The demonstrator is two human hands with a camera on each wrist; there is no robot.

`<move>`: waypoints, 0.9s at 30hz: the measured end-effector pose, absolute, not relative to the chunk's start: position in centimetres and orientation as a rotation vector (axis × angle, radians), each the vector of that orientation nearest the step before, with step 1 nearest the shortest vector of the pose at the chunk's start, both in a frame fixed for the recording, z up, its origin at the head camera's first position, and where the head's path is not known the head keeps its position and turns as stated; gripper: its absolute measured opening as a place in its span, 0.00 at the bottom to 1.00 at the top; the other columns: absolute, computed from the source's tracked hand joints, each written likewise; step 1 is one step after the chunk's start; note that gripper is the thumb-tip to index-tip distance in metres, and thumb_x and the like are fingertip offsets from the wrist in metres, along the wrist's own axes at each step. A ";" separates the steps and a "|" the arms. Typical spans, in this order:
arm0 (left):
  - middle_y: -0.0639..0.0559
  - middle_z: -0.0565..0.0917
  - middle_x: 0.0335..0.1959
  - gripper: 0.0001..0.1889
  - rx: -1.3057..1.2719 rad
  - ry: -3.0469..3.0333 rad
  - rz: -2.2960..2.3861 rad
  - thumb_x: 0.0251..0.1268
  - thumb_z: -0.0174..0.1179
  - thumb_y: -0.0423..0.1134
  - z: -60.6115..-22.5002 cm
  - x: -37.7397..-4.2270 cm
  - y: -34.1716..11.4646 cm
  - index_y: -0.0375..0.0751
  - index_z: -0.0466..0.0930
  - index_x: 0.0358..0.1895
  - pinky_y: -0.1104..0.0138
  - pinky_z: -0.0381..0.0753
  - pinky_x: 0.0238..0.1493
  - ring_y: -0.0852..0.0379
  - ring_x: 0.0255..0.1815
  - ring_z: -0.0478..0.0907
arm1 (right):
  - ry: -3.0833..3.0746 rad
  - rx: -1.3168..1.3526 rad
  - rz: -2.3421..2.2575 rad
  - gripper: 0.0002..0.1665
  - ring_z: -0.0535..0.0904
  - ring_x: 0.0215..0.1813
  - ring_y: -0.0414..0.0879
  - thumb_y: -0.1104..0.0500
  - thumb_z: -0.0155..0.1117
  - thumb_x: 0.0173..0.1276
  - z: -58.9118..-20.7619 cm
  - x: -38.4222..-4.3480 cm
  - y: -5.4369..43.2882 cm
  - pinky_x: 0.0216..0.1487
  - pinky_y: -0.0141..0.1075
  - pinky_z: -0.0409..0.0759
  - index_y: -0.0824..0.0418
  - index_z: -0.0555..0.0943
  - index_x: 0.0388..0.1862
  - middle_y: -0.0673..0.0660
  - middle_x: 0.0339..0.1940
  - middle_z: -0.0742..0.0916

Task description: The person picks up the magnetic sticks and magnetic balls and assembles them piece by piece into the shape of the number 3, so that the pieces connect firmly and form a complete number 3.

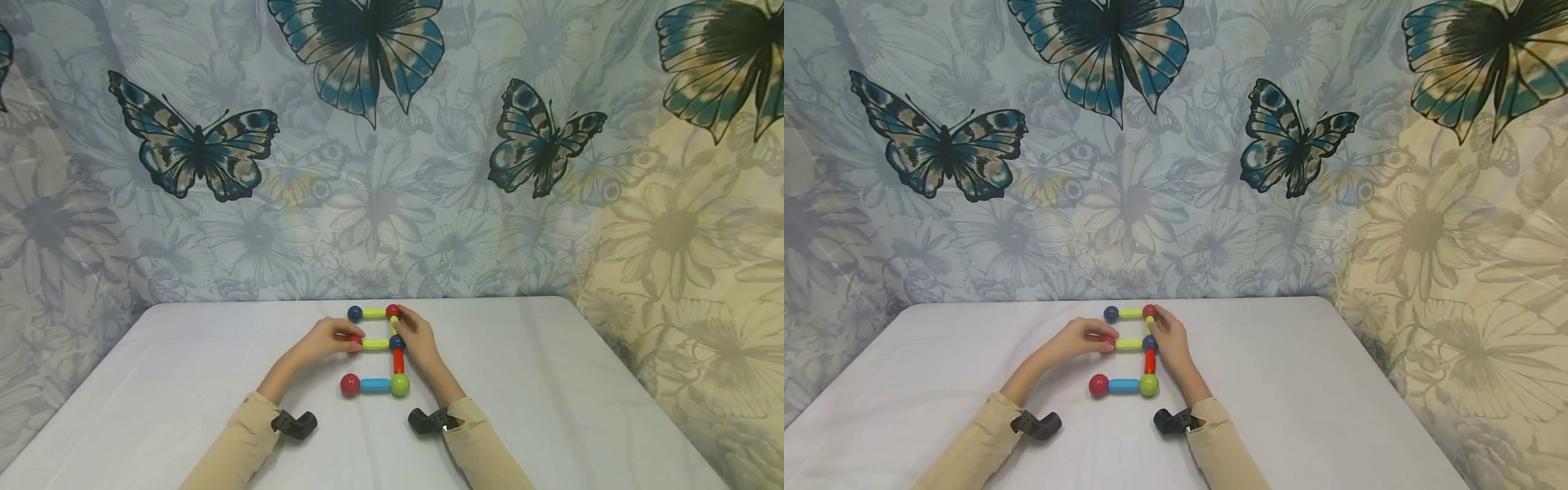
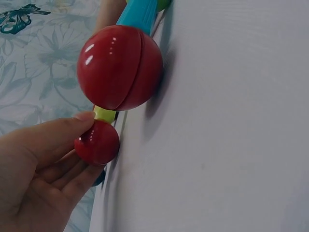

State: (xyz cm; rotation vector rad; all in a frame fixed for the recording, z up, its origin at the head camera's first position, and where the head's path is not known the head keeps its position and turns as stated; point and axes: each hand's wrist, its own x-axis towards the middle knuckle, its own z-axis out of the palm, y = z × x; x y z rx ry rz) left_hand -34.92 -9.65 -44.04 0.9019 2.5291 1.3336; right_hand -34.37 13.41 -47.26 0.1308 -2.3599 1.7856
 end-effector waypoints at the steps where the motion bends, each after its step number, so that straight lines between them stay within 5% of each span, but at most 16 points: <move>1: 0.40 0.86 0.47 0.13 0.894 2.529 1.334 0.61 0.66 0.33 -44.1 -34.9 -9.6 0.33 0.84 0.48 0.62 0.83 0.56 0.48 0.51 0.84 | -2.359 0.132 1.789 0.27 0.69 0.72 0.57 0.63 0.58 0.71 -47.3 -34.3 13.4 0.71 0.44 0.70 0.64 0.70 0.69 0.64 0.69 0.76; 20: 0.41 0.87 0.46 0.13 0.883 2.552 1.288 0.61 0.65 0.33 -43.6 -34.4 -9.4 0.33 0.84 0.48 0.60 0.83 0.56 0.47 0.50 0.83 | -2.379 0.144 1.774 0.28 0.69 0.73 0.58 0.62 0.58 0.72 -47.3 -34.3 13.4 0.70 0.44 0.70 0.64 0.69 0.70 0.65 0.70 0.75; 27: 0.43 0.86 0.50 0.16 0.837 2.610 1.259 0.69 0.59 0.40 -43.9 -34.4 -9.4 0.35 0.81 0.54 0.55 0.80 0.59 0.46 0.55 0.81 | -2.371 0.136 1.783 0.28 0.69 0.73 0.58 0.58 0.56 0.74 -47.3 -34.1 13.8 0.72 0.48 0.69 0.64 0.69 0.70 0.65 0.69 0.75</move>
